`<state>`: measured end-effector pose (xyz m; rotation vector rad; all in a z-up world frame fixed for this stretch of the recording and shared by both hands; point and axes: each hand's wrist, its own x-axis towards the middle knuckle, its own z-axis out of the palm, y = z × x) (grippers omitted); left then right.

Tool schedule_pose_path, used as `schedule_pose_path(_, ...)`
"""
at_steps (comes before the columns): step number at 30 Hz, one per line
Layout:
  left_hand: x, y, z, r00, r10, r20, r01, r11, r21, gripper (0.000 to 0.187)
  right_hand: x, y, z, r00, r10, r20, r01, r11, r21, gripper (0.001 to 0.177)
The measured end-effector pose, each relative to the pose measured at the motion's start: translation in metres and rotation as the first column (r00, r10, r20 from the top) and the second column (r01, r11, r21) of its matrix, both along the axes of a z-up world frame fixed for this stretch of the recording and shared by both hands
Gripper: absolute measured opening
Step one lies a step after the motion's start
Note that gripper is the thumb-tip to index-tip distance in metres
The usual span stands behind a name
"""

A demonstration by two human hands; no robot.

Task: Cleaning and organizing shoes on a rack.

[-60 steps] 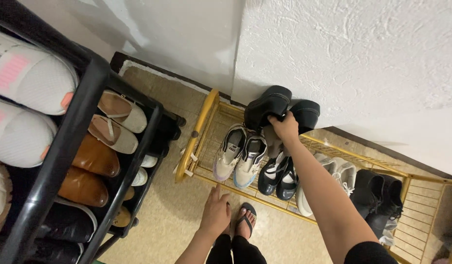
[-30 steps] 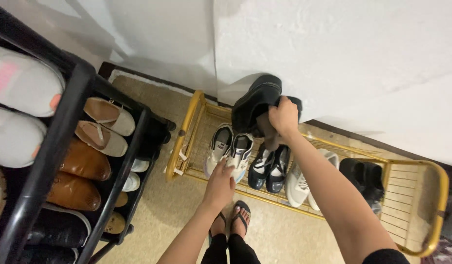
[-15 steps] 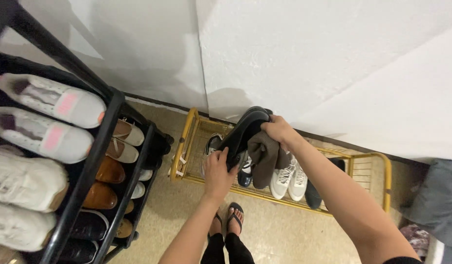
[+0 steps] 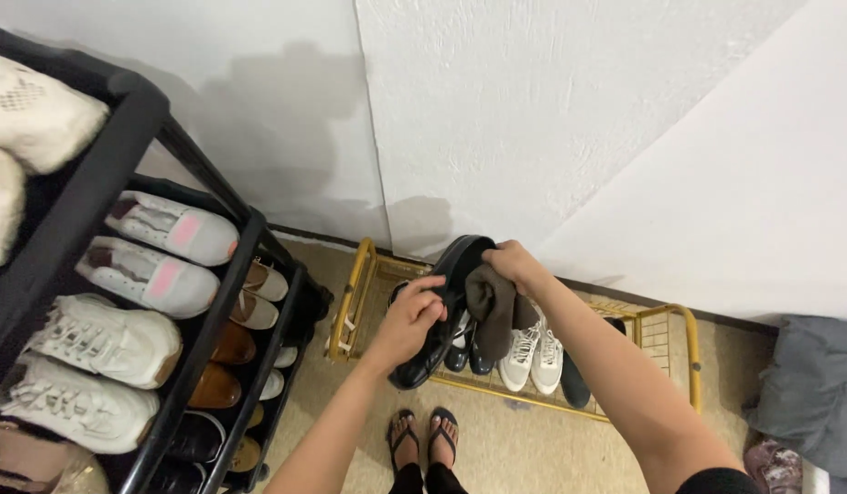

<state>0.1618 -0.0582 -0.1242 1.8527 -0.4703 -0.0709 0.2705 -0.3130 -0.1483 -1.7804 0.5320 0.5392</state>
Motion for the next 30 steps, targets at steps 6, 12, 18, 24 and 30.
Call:
schedule_pose_path(6,0.001,0.009,0.046,0.944,-0.040,-0.327,-0.025,0.981,-0.190,0.034,-0.006,0.030,0.081,0.990,0.099,0.104,-0.098,0.995,-0.014,0.040)
schedule_pose_path(12,-0.011,0.020,0.092,0.951,0.015,-0.308,-0.124,0.933,-0.338,0.033,-0.001,0.065,0.155,0.908,0.299,0.293,-0.228,0.940,-0.253,0.038)
schedule_pose_path(18,-0.030,0.044,0.150,0.955,0.140,-0.262,-0.200,0.955,-0.220,0.033,-0.006,0.109,0.217,0.849,0.428,0.310,-0.320,0.883,-0.343,0.037)
schedule_pose_path(24,-0.058,0.080,0.176,0.965,0.252,-0.072,-0.262,0.934,-0.242,0.035,-0.020,0.168,0.272,0.769,0.505,0.393,-0.440,0.863,-0.248,0.032)
schedule_pose_path(30,-0.098,0.124,0.237,0.858,0.487,0.164,-0.483,0.873,-0.062,0.031,-0.034,0.241,0.311,0.609,0.584,0.537,-0.538,0.802,-0.261,0.028)
